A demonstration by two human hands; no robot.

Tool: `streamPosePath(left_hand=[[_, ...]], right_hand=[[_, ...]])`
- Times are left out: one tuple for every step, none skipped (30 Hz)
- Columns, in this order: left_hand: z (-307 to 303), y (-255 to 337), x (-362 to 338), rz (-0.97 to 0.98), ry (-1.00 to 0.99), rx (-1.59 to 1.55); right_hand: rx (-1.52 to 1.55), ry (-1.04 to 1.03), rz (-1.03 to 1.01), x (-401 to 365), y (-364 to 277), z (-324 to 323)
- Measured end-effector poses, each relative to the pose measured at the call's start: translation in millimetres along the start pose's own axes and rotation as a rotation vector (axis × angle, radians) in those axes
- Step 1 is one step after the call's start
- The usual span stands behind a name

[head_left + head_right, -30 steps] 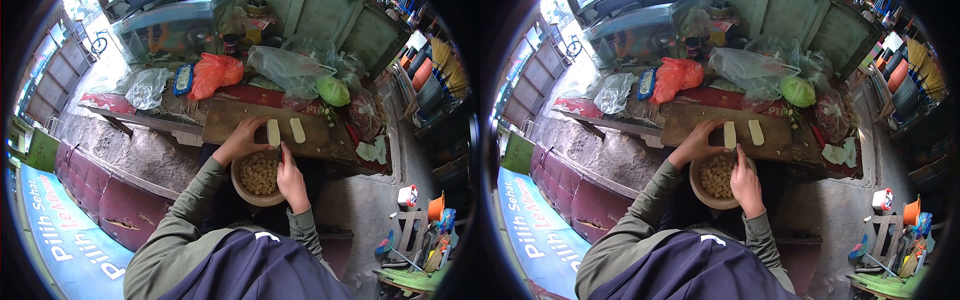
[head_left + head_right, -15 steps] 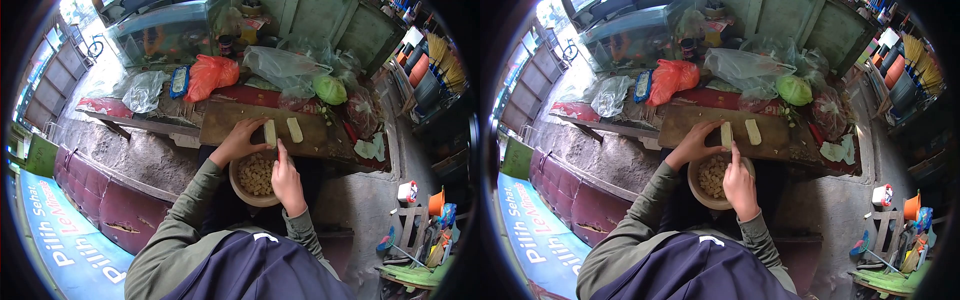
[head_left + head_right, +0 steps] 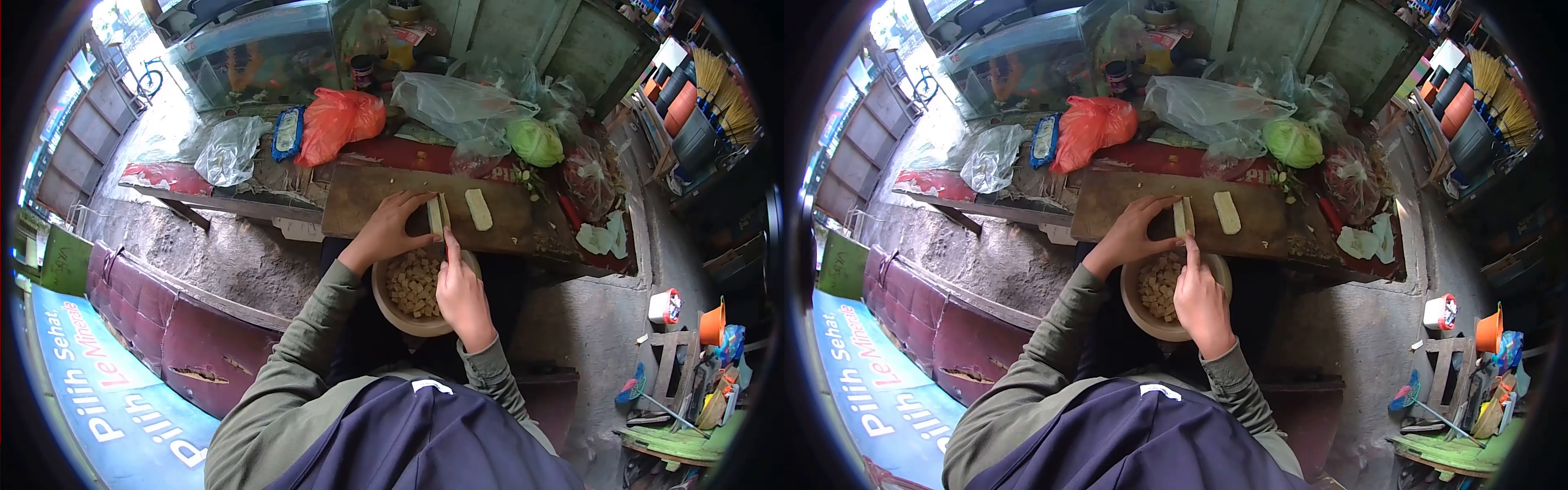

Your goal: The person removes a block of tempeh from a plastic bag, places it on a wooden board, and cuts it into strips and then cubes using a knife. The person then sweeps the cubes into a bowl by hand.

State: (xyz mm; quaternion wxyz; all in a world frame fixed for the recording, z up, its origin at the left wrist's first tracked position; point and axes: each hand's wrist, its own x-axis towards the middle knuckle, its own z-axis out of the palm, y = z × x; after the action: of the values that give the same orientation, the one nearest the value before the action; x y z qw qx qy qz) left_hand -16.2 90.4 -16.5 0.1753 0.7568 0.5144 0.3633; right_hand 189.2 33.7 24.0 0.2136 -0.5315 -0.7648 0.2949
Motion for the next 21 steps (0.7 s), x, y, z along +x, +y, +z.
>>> streamPosePath(left_hand=[[-0.1,0.2,0.1,-0.001,0.000,-0.001],[-0.4,0.4,0.2,0.001,-0.002,0.000],[-0.8,0.7,0.3,0.003,-0.005,0.001],[-0.3,0.3,0.1,0.001,-0.004,0.000],[0.2,-0.3,0.1,0.002,-0.004,0.012],[0.5,-0.5,0.0,0.004,-0.005,0.024],[0.7,-0.6,-0.3,0.003,-0.005,0.024],[1.0,-0.7,-0.3,-0.003,-0.006,0.022],[1.1,-0.7,0.0,-0.010,-0.006,0.020],[1.4,-0.8,0.2,-0.009,-0.007,0.020],[1.7,-0.8,-0.1,-0.009,0.000,0.010],[1.7,-0.6,0.0,-0.008,0.008,0.000],[1.7,-0.3,-0.2,-0.009,0.009,0.000],[1.7,0.1,-0.4,-0.016,0.008,-0.005],[1.7,0.5,-0.1,-0.022,0.008,-0.010],[2.0,0.1,0.2,-0.021,0.009,-0.010],[2.7,-0.7,0.2,-0.018,0.011,-0.009],[2.5,-0.2,0.2,-0.016,0.013,-0.009],[2.5,0.3,0.1,-0.016,0.014,-0.008],[2.7,0.9,-0.1,-0.023,0.014,0.004],[2.6,1.8,-0.6,-0.031,0.013,0.016]], right_hand=[[-0.001,-0.001,0.000,0.3,0.3,0.1],[-0.015,-0.003,0.003,0.6,0.6,0.5],[-0.030,-0.006,0.006,0.9,0.9,0.7],[-0.031,-0.008,0.005,1.3,0.9,0.4],[-0.050,-0.026,0.020,2.4,0.7,-0.3],[-0.069,-0.044,0.035,3.3,0.2,-1.0],[-0.069,-0.045,0.036,4.1,-1.2,-2.0],[-0.080,-0.061,0.050,5.1,-3.2,-3.0],[-0.092,-0.076,0.065,6.4,-4.3,-3.8],[-0.092,-0.075,0.066,7.8,-3.5,-3.7],[-0.117,-0.057,0.032,9.2,-1.8,-3.3],[-0.142,-0.039,-0.003,11.0,-0.8,-3.7],[-0.142,-0.039,-0.004,12.8,-1.1,-5.5],[-0.158,-0.050,-0.008,14.7,-2.4,-8.2],[-0.174,-0.061,-0.013,16.9,-5.5,-11.4],[-0.175,-0.061,-0.013,18.9,-10.6,-15.6],[-0.158,-0.119,0.042,20.5,-17.7,-20.9],[-0.141,-0.179,0.098,22.0,-21.9,-23.5],[-0.141,-0.180,0.097,24.2,-19.1,-22.0],[-0.169,-0.158,0.048,26.8,-13.0,-19.7],[-0.196,-0.137,-0.001,28.6,-10.0,-19.2]])
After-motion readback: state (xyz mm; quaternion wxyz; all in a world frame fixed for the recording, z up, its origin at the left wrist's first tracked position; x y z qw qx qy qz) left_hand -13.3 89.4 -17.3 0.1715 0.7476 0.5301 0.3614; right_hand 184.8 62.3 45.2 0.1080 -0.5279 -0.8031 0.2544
